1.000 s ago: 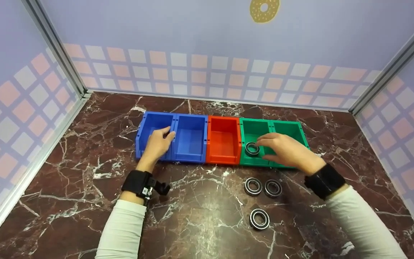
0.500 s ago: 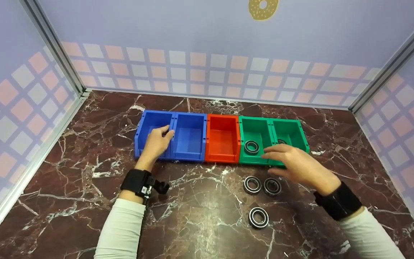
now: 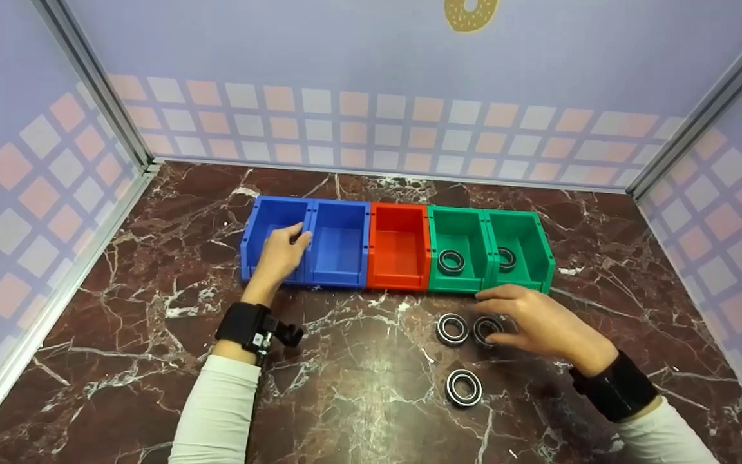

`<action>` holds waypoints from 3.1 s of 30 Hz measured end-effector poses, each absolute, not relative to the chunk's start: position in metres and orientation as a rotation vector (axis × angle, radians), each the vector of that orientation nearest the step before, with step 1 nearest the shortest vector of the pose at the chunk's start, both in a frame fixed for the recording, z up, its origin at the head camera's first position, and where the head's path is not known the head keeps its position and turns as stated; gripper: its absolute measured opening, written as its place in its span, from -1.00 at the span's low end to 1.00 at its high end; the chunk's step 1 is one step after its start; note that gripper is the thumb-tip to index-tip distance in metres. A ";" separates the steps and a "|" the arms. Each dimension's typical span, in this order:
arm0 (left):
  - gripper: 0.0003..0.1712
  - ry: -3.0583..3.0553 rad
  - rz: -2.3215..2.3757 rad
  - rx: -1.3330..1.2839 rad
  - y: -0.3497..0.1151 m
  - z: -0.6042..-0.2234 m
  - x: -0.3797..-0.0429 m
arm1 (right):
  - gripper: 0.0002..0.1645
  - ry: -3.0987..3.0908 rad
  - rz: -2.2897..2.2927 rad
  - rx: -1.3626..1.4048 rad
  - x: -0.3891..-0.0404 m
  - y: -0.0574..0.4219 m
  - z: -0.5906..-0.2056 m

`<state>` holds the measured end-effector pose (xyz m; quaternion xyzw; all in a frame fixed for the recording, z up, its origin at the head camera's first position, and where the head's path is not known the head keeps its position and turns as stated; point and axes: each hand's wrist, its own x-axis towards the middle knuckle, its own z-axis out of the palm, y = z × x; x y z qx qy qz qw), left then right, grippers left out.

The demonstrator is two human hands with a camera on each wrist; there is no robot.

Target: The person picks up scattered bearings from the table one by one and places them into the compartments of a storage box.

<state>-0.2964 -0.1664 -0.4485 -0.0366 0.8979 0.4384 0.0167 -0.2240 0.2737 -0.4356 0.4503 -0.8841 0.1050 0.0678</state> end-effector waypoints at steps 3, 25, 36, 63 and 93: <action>-0.38 2.792 1.366 -0.111 -0.166 -0.448 -0.296 | -0.44 -2.671 0.327 1.363 -0.221 0.276 -0.440; -0.39 2.795 1.408 -0.087 -0.166 -0.450 -0.296 | -0.38 -2.736 0.389 1.444 -0.217 0.279 -0.461; -0.39 2.778 1.419 -0.126 -0.166 -0.451 -0.297 | -0.36 -2.737 0.403 1.434 -0.219 0.278 -0.466; -0.38 2.793 1.385 -0.119 -0.166 -0.449 -0.296 | -0.47 -2.724 0.404 1.424 -0.219 0.275 -0.462; -0.38 2.811 1.383 -0.112 -0.166 -0.450 -0.296 | -0.41 -2.669 0.346 1.457 -0.220 0.272 -0.434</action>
